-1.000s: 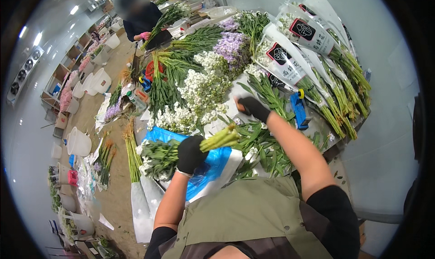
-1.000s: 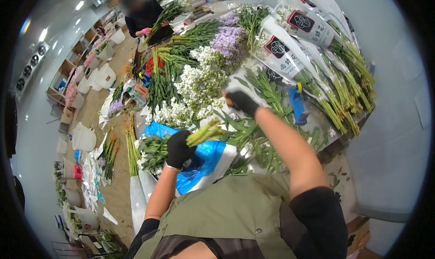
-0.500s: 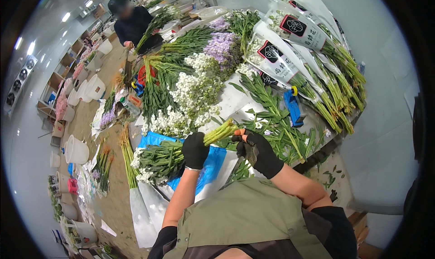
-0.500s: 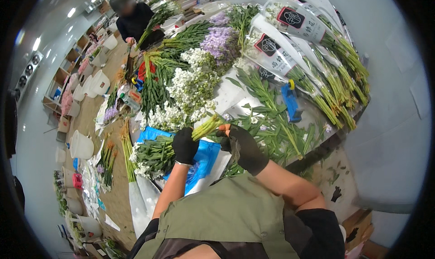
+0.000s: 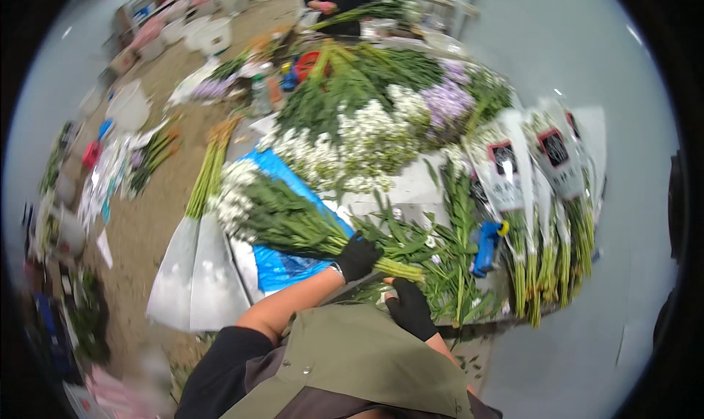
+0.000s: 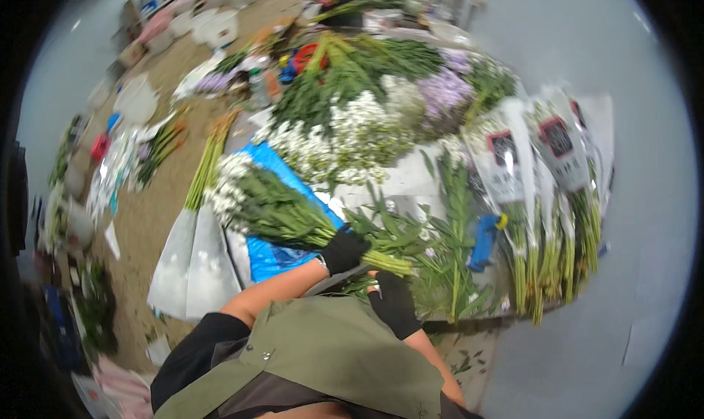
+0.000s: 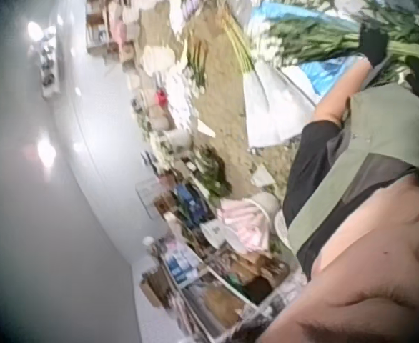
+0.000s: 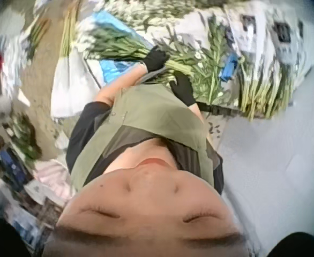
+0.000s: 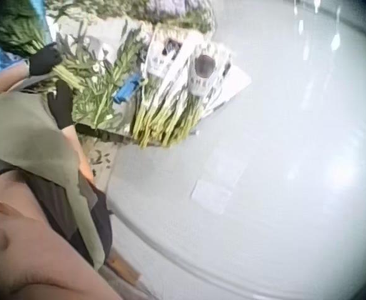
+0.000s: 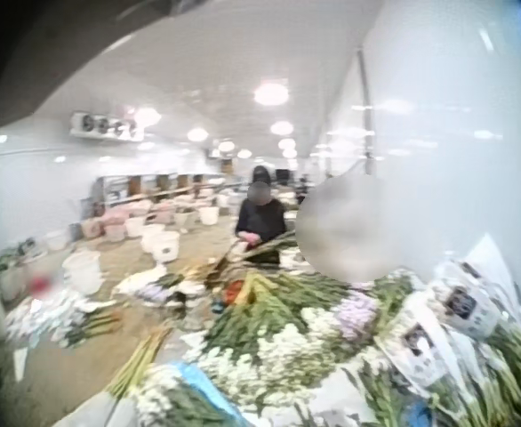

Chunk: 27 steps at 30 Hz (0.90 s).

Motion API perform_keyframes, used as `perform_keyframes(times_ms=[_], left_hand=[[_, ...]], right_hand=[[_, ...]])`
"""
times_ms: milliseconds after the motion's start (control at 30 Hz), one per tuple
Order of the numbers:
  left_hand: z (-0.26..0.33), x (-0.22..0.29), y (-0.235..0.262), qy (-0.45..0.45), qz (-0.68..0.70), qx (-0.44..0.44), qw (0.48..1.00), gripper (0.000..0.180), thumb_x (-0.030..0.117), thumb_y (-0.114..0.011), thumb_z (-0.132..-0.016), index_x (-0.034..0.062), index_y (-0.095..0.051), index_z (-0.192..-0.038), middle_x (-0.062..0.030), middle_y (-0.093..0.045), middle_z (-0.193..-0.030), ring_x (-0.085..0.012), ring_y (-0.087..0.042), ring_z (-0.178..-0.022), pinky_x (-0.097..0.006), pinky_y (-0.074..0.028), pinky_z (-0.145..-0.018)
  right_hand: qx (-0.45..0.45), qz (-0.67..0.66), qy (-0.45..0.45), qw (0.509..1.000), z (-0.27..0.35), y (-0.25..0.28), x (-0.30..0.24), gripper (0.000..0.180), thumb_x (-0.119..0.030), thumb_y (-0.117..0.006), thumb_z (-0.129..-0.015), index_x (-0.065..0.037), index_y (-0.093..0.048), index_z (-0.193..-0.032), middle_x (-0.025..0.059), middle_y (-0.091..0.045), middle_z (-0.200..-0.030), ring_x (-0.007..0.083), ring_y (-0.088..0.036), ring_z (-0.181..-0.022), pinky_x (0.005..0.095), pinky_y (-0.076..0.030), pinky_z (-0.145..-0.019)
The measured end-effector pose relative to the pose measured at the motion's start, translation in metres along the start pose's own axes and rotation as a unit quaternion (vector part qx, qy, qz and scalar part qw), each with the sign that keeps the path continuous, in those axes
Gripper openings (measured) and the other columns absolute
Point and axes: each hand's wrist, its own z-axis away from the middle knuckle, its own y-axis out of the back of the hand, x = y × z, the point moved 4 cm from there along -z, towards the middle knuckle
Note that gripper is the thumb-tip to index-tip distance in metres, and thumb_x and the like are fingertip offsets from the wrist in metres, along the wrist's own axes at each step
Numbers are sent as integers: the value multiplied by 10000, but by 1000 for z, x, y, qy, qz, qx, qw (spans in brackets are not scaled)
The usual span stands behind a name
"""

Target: The person gathers white and purple flowers from a table, trims their stems with shears, and wraps them in paper. The person repeats this process with multiple bunches, placing the finished bouquets on the table.

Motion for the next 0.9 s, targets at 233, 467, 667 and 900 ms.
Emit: perform_keyframes(times_ms=[233,467,667,900], left_hand=[[84,-4,60,-62,175,77,980,369,128,-657,-672,87,-528,-1016,-122,-533,-1013,-334,-517,-967,-437,-429,-790],[206,-74,50,269,98,161,945,172,96,-611,-677,78,-546,-835,-116,-550,-869,-319,-533,-818,-436,-413,-703],[210,-83,56,323,36,245,914,245,92,-630,-652,67,-584,-891,-112,-577,-935,-313,-555,-884,-426,-429,-752],[218,-88,47,346,29,206,915,321,120,-660,-606,91,-611,-922,-89,-580,-965,-281,-554,-922,-412,-427,-781]], right_hand=[[-84,78,30,993,-43,-33,32,693,-224,-696,-724,2,-413,-1315,227,-525,-1205,385,-490,-1120,413,-400,-940],[-114,-143,70,981,-189,-102,-26,1137,-390,-782,-662,46,-73,-1437,304,-230,-1439,399,-275,-1335,405,-261,-1088],[-240,85,14,967,-267,-217,-76,1253,-493,-767,-615,-160,84,-1473,282,-89,-1493,462,-131,-1365,614,-162,-1058],[-274,294,-21,916,-242,-249,-106,1241,-450,-785,-627,-275,109,-1470,261,-67,-1499,464,-217,-1336,639,-251,-990]])
